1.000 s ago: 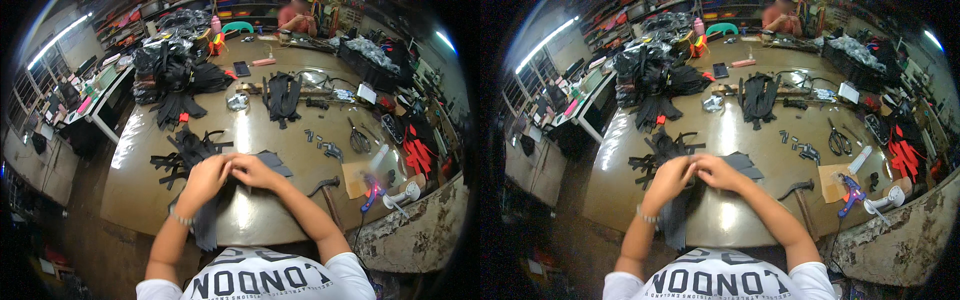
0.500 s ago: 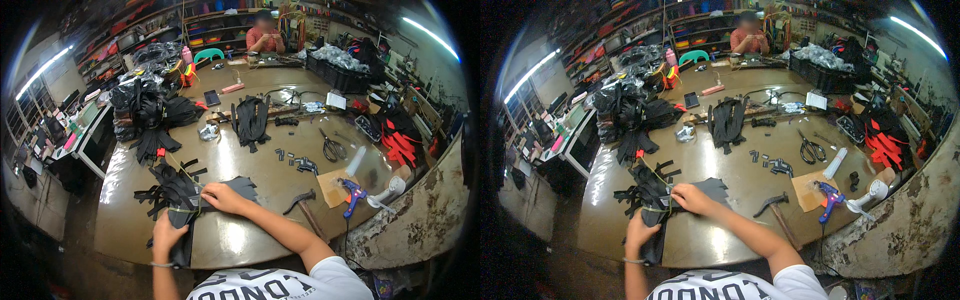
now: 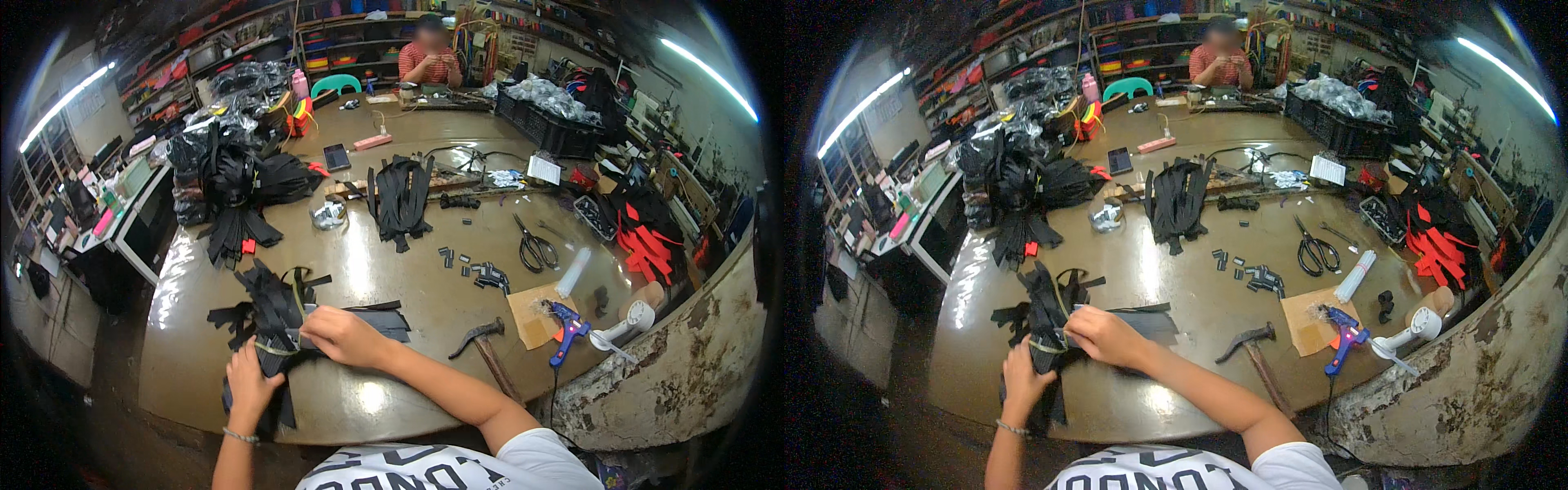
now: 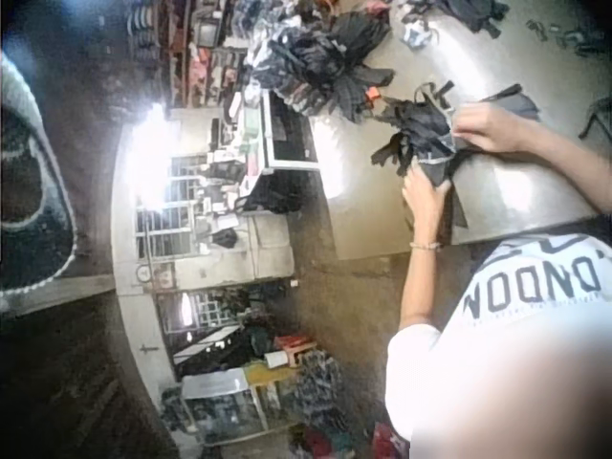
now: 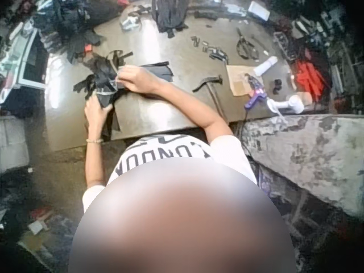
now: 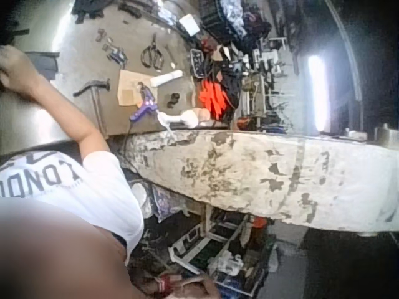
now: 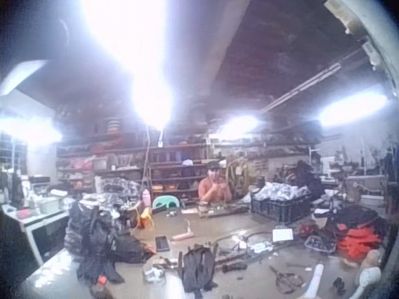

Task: The person assembles black fabric straps by applying hot glue to attach small rectangular pieces and then bundles the finished straps with a yellow elastic band. The person uses a hot glue gun and handles multiple strap pieces on a cluttered workbench.

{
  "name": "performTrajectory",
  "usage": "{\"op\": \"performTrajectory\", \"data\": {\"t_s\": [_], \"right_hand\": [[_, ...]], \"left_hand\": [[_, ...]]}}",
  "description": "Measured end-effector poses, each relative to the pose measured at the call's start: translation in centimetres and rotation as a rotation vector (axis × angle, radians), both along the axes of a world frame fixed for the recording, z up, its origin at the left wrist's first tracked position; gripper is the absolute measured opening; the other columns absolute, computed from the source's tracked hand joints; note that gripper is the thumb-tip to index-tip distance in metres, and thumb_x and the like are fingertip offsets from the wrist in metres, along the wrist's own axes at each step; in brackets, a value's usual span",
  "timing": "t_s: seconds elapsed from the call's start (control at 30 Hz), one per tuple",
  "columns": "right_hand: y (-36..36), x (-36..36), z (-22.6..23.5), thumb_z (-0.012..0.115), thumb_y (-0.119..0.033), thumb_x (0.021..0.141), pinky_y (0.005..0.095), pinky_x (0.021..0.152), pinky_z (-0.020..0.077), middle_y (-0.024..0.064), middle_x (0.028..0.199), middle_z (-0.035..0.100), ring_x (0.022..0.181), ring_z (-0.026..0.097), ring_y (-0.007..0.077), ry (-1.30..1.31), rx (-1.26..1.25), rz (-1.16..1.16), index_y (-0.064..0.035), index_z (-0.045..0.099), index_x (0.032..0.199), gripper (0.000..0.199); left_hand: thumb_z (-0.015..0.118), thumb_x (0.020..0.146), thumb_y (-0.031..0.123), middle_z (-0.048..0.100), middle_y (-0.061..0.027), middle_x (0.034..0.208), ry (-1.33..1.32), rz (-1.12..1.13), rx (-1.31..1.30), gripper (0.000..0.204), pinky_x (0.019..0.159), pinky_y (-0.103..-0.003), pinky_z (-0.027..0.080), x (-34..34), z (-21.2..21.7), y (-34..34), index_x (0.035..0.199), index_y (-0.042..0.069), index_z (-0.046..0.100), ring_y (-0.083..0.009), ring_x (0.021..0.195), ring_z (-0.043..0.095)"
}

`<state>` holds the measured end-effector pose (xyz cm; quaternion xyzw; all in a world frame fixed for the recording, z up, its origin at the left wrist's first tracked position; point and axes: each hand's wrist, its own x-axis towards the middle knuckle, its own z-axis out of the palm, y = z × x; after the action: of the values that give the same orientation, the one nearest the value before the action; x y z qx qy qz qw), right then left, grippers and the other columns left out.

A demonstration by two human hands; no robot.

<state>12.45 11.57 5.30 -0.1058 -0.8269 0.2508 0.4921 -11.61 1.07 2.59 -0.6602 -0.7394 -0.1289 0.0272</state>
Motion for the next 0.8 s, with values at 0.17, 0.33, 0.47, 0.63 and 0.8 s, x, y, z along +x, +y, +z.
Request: {"op": "performTrajectory", "data": {"t_s": [0.17, 0.33, 0.47, 0.63, 0.8], "right_hand": [[0.2, 0.2, 0.3, 0.064, -0.004, 0.082, 0.0411, 0.073, 0.0475, 0.0138, 0.08, 0.056, 0.079, 0.056, 0.0331, -0.085, 0.067, -0.043, -0.0008, 0.056, 0.082, 0.009], [0.9, 1.1, 0.5, 0.063, -0.008, 0.083, 0.041, 0.075, 0.0486, 0.0135, 0.082, 0.058, 0.083, 0.058, 0.033, -0.218, 0.044, -0.099, -0.0014, 0.058, 0.084, 0.009], [0.8, 1.3, 0.3, 0.063, -0.007, 0.084, 0.0421, 0.075, 0.0489, 0.0156, 0.083, 0.058, 0.083, 0.058, 0.0338, -0.176, 0.076, -0.065, 0.0003, 0.06, 0.087, 0.009], [1.0, 1.4, 0.1, 0.065, -0.01, 0.084, 0.0412, 0.08, 0.0505, 0.0173, 0.097, 0.062, 0.089, 0.061, 0.0337, -0.32, 0.015, -0.103, 0.0001, 0.063, 0.09, 0.012], [0.5, 1.4, 1.1, 0.067, -0.012, 0.083, 0.0398, 0.082, 0.0522, 0.0189, 0.121, 0.058, 0.094, 0.062, 0.0333, -0.193, 0.096, -0.238, -0.0018, 0.063, 0.089, 0.013]], "left_hand": [[0.087, 0.062, 0.032, 0.06, -0.0152, 0.116, 0.141, -0.044, 0.03, 0.087, 0.097, -0.047, 0.04, 1.8, 4.3, 0.2, 0.133, 0.004, 0.045, -0.0351, 0.111, 0.054], [0.073, 0.08, 0.012, 0.058, -0.0166, 0.121, -0.391, -0.459, 0.329, 0.044, 0.081, -0.037, 0.051, 5.5, 10.9, 1.2, 0.119, 0.001, 0.055, -0.0297, 0.09, 0.062], [0.063, 0.084, -0.001, 0.059, -0.0141, 0.122, -0.181, -0.705, 0.129, 0.021, 0.065, -0.033, 0.053, 8.4, 13.2, 3.0, 0.106, 0.002, 0.063, -0.025, 0.081, 0.064], [0.066, 0.083, 0.01, 0.064, -0.0104, 0.09, 0.173, -0.728, 0.08, 0.01, 0.073, -0.038, 0.049, 7.5, 13.8, 5.4, 0.09, 0.003, 0.067, -0.0278, 0.08, 0.057], [0.067, 0.083, 0.014, 0.063, -0.0102, 0.082, 0.212, -0.757, 0.116, 0.012, 0.082, -0.037, 0.046, 5.8, 13.3, 6.5, 0.082, 0.002, 0.068, -0.0279, 0.086, 0.056]]}}
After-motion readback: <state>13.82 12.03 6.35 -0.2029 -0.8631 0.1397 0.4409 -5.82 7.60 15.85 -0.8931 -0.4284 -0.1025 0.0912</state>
